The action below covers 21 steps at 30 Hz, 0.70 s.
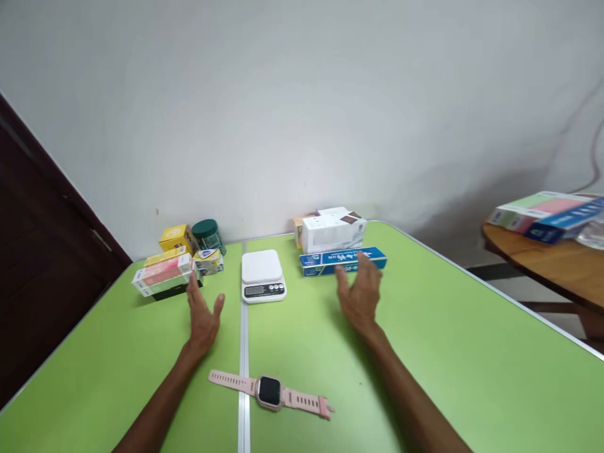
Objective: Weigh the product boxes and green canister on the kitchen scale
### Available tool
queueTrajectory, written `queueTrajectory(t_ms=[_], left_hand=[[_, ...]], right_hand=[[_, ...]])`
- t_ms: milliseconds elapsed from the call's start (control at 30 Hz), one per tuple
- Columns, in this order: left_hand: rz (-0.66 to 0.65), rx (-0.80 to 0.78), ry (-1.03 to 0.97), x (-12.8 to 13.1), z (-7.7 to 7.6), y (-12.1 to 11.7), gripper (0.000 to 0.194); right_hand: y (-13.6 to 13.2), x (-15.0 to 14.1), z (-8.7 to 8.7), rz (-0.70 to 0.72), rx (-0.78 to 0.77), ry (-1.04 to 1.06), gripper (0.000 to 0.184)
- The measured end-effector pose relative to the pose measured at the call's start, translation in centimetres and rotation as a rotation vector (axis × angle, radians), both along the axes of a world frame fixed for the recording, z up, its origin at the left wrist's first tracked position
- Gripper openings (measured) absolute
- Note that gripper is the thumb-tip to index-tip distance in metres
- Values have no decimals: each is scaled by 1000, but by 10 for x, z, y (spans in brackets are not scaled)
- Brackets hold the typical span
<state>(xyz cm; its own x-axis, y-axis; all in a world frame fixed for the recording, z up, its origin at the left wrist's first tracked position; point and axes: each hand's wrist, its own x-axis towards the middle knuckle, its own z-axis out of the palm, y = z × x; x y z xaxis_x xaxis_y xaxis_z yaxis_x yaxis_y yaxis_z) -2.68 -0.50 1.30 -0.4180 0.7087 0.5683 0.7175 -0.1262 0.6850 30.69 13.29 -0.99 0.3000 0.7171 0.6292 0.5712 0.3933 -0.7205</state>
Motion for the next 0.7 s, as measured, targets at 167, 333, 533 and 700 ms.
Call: queueTrajectory(t_ms=[167,333,533,700], left_hand=[[-471,-119,-12,107,8,26,91],[-546,-400,-119,181,7,80,100],[-446,-523,-283,203,-4,130,107],[-436,-484,-346,206,-11,121,100]], right_hand=[[46,67,-23,-182,-172,226,103],[70,79,-23,-95,-250,266,108],[67,85,-21,29,-299,232,90],[50,88,-14,-84,-254,296,78]])
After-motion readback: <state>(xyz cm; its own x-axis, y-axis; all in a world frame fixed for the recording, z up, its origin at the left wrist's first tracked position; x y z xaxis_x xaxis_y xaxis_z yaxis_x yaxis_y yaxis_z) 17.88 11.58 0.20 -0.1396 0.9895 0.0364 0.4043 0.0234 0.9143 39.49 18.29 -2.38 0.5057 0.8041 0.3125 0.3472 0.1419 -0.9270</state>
